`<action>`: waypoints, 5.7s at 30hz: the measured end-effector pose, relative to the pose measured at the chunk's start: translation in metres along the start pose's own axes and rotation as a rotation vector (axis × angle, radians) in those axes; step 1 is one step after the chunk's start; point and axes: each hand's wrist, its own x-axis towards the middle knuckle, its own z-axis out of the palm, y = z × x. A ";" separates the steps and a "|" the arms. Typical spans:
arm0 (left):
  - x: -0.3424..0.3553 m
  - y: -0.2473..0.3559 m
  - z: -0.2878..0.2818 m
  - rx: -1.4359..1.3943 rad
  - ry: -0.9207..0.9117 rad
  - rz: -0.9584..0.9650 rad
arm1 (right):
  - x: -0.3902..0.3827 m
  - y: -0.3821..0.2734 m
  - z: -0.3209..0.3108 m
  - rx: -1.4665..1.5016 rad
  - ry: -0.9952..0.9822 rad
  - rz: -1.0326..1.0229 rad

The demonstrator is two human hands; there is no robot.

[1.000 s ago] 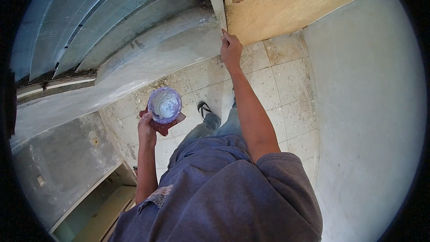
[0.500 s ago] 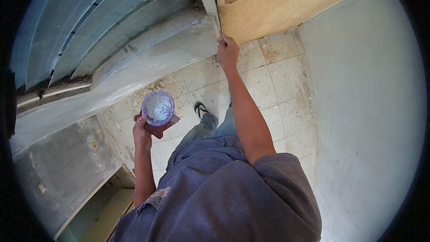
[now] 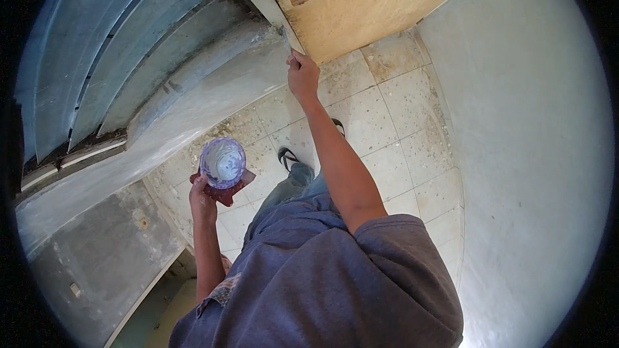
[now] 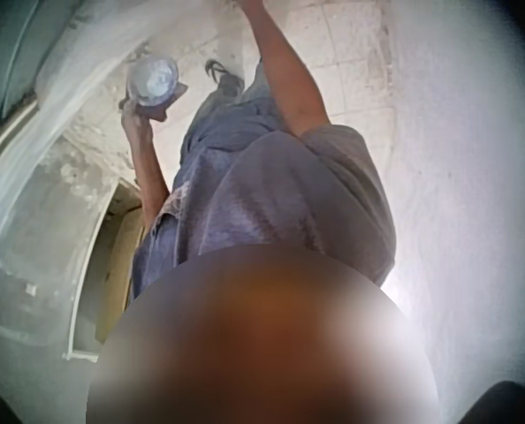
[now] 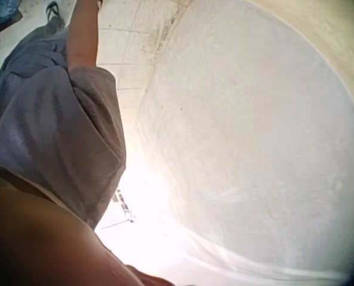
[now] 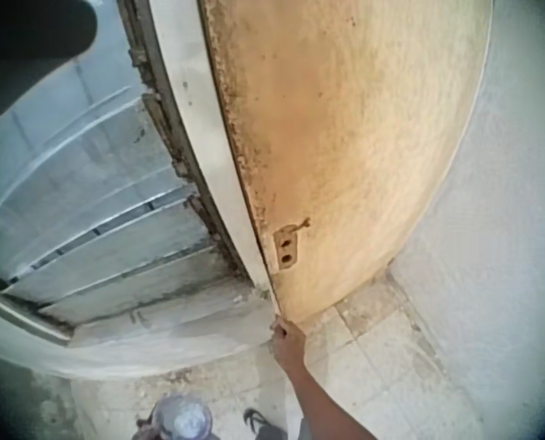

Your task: Apply putty to the wall edge near the window and door frame.

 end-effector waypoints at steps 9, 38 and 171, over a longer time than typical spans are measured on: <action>-0.004 0.002 0.013 -0.048 0.035 0.025 | -0.001 -0.006 -0.002 0.049 -0.009 -0.047; -0.006 -0.004 0.003 -0.064 0.095 0.002 | -0.009 -0.032 -0.012 -0.032 0.038 -0.159; -0.010 0.080 0.162 0.487 -0.429 0.407 | -0.089 -0.247 -0.142 -1.131 -0.837 -0.330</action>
